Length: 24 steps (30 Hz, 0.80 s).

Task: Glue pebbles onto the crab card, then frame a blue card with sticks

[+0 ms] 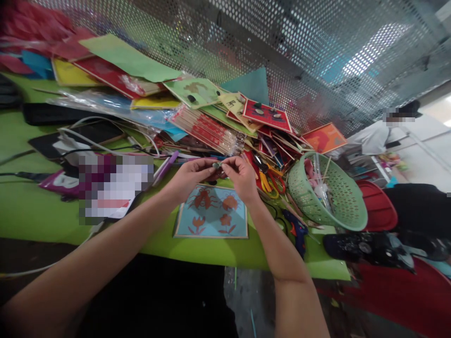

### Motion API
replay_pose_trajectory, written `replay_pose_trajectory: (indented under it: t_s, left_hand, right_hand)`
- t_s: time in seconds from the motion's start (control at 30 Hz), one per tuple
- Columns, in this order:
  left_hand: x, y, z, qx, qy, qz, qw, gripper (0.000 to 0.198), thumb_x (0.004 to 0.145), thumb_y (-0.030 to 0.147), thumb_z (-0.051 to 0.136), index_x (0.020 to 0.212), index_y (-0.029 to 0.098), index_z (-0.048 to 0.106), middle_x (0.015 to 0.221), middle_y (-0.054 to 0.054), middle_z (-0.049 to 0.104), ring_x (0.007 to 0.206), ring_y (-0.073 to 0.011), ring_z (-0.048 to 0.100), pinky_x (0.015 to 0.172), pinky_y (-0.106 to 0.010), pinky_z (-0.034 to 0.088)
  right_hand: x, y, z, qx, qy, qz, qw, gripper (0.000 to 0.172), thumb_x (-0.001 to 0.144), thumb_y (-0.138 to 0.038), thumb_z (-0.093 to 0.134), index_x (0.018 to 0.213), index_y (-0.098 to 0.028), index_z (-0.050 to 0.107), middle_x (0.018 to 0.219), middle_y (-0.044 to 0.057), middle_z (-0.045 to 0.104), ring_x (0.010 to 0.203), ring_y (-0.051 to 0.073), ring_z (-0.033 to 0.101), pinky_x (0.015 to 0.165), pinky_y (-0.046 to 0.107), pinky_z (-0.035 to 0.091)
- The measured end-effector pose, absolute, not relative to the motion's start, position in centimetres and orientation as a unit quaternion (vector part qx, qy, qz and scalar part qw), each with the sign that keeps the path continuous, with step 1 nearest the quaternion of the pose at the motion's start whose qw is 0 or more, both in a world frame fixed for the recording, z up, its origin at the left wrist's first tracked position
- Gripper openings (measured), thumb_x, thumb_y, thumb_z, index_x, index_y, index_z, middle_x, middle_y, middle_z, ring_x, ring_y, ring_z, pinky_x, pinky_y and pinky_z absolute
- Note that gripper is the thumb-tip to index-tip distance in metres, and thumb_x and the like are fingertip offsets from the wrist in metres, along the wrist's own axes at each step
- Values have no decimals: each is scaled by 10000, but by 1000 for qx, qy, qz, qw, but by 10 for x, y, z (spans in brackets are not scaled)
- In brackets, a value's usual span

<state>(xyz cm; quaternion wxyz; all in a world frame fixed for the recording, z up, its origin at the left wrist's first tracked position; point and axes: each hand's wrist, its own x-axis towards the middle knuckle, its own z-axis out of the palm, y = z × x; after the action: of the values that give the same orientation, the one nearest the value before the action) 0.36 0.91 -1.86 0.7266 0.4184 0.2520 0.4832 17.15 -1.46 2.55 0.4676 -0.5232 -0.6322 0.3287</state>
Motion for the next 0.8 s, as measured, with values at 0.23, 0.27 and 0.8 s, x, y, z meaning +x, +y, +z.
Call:
replay_pose_trajectory:
  t_s: [0.23, 0.27, 0.8]
  left_hand:
    - [5, 7, -18, 474, 300, 504, 657, 299, 766, 302, 822, 1014, 155, 742, 839, -26, 763, 770, -152, 697, 731, -287, 556]
    - [5, 7, -17, 479, 304, 507, 648, 283, 768, 293, 814, 1002, 153, 737, 824, -23, 756, 758, -151, 691, 720, -288, 554]
    - [-3, 10, -12, 497, 348, 520, 601, 236, 796, 281, 740, 995, 156, 712, 858, -29, 737, 742, -149, 663, 711, -288, 540]
  right_hand:
    - [168, -23, 27, -525, -691, 227, 442, 149, 911, -340, 654, 958, -205, 698, 827, 9, 722, 725, 153, 679, 700, 291, 575]
    - [168, -23, 27, -524, -693, 224, 442, 143, 914, -328, 645, 963, -205, 700, 839, 11, 726, 736, 155, 683, 708, 292, 575]
    - [166, -22, 28, -520, -637, 301, 483, 162, 868, -319, 679, 987, -213, 710, 888, 3, 734, 723, 138, 700, 724, 283, 583]
